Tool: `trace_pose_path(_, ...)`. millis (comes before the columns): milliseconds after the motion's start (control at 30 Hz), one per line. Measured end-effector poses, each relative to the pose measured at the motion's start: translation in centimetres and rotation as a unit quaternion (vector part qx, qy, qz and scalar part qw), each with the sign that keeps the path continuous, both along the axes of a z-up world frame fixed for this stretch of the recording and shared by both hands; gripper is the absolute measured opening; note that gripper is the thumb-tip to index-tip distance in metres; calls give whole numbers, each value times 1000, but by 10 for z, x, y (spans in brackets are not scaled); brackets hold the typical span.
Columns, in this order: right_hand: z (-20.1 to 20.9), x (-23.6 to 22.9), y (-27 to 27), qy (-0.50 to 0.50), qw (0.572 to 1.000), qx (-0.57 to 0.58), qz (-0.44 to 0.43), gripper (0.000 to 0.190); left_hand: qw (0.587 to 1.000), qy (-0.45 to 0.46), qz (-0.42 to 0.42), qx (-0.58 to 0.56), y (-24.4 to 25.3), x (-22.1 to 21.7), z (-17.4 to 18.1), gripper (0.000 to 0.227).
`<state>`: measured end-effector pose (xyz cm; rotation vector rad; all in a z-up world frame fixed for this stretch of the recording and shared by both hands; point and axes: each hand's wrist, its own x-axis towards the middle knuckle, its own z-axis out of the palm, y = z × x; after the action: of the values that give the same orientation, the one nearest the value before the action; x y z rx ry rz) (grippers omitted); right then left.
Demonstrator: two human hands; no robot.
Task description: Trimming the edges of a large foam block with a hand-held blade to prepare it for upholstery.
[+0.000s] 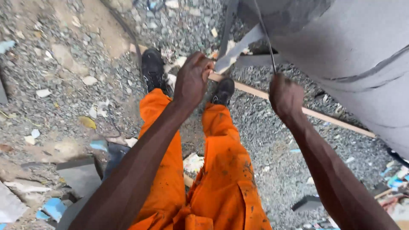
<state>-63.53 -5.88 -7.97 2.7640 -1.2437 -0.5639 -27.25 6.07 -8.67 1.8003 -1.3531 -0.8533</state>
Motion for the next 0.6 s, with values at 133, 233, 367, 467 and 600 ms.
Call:
trace_pose_path(133, 27, 51, 0, 110, 981, 123, -103, 25, 1000, 2, -8, 5, 3, 10, 21, 7)
trace_pose_path(233, 9, -9, 43, 64, 993, 80, -62, 12, 1000, 30, 5, 5, 9, 18, 20, 5)
trace_pose_path(367, 0, 2, 23, 223, 960, 135, -104, 29, 999, 0, 2, 36, 22, 20, -2, 7)
trace_pose_path(467, -30, 38, -12, 198, 964, 138, -112, 31, 999, 14, 5, 52, 31, 23, 9, 6)
trace_pose_path(600, -29, 48, 11, 213, 949, 155, -172, 38, 998, 8, 3, 62, 37, 31, 6, 6)
